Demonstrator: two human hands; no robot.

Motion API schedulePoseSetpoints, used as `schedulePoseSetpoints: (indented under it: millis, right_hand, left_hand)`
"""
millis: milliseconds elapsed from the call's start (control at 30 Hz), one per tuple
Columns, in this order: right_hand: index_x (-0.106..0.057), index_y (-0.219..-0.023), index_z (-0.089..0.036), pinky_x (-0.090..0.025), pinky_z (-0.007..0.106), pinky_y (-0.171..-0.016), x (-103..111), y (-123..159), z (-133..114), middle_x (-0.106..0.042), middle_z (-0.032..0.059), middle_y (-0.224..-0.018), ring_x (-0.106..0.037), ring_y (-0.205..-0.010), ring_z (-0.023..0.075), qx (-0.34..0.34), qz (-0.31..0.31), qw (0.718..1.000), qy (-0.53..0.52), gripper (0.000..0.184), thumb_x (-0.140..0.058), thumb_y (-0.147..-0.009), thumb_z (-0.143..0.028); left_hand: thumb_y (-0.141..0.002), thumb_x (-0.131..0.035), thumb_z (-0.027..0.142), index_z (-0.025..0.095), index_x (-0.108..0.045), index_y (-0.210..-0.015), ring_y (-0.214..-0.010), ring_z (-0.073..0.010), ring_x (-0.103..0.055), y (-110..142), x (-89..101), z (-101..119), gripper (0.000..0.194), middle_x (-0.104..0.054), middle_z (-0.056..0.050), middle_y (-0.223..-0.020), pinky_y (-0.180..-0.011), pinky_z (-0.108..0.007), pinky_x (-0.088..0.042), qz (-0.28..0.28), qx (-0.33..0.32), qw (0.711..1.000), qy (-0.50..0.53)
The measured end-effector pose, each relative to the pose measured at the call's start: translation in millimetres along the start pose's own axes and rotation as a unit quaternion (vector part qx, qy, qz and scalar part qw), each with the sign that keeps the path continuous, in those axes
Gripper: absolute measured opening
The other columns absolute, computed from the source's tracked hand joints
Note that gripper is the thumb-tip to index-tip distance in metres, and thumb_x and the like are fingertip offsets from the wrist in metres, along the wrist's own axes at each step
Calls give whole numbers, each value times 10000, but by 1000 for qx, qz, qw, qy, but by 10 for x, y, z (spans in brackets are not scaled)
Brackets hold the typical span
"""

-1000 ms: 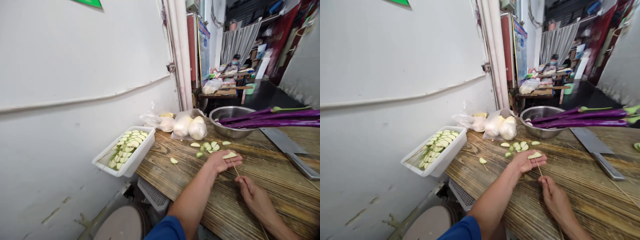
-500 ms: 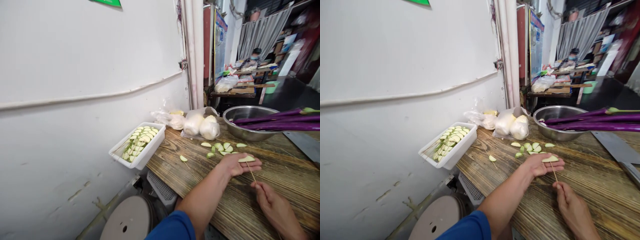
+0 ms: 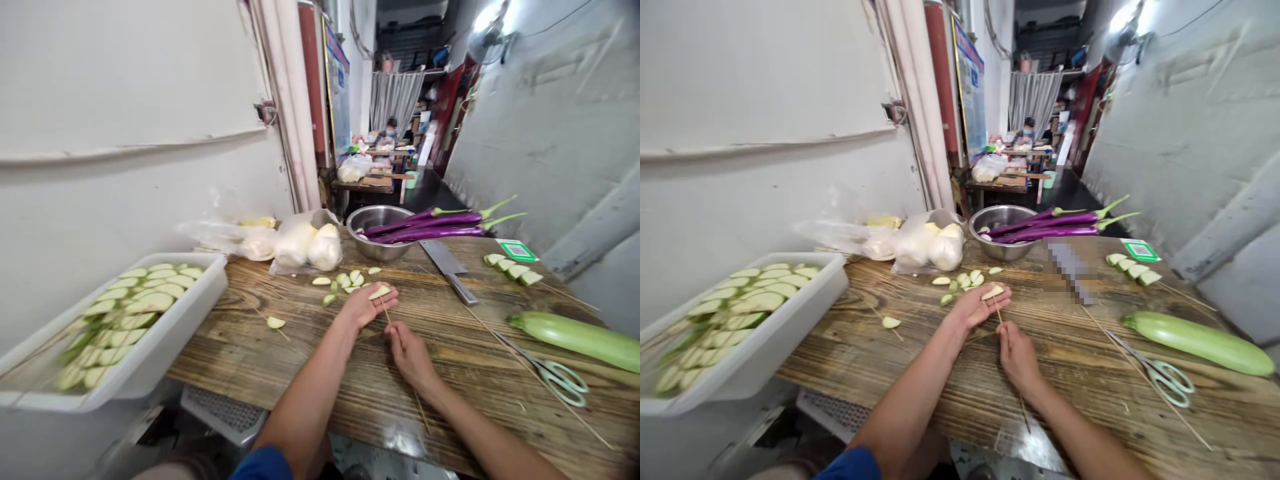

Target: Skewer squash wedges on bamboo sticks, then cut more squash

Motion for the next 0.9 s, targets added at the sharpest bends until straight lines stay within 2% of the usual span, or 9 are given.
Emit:
schedulePoseSetpoints:
  millis: [233,567,667,800,900]
  right_hand:
    - [-494,-802,-179,-371,229,-541,-18,5,60,-567,14,-618,-529,-536,140,-20,4,1000,-4,242,-274,-867,-258]
    - [-507,-798,-183,-388,235,-579,-18,-2,80,-602,31,-684,-546,-585,140,-17,21,1000,-15,246,-278,-860,-246]
    - [-519,-784,-179,-391,237,-576,-2,-16,103,-609,35,-668,-539,-561,138,-33,27,999,-14,246,-296,-855,-254]
    - [-545,-812,-177,-387,226,-573,47,-53,94,-611,23,-664,-533,-554,128,-32,29,998,-35,263,-302,-866,-262]
    - [-565,-799,-183,-372,214,-544,90,-85,96,-601,11,-638,-524,-548,124,-32,38,998,-44,289,-310,-877,-295]
  left_hand:
    - [-794,-497,108,51,-585,-844,-867,-234,-630,48,-62,-129,117,-646,-176,-906,-844,-394,-470,5,31,999,-19]
    - [-800,-507,139,61,-610,-842,-855,-228,-634,55,-84,-173,135,-655,-165,-888,-829,-388,-478,1,30,999,-31]
    - [-783,-538,152,68,-624,-839,-830,-223,-638,65,-87,-224,133,-658,-156,-881,-768,-344,-501,-4,40,998,-56]
    - [-781,-555,208,98,-626,-886,-913,-234,-613,77,-89,-223,168,-643,-150,-970,-630,-274,-511,-20,45,995,-92]
    - [-807,-517,334,126,-608,-964,-1018,-245,-562,89,-119,-170,276,-598,-149,-1098,-646,-301,-513,-48,60,995,-69]
Point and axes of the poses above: each hand's wrist, its own y-axis away from the middle knuckle, its own x-axis out of the back of the hand, z = x × y, the point moved 5 cm from there along -y, towards the middle knuckle
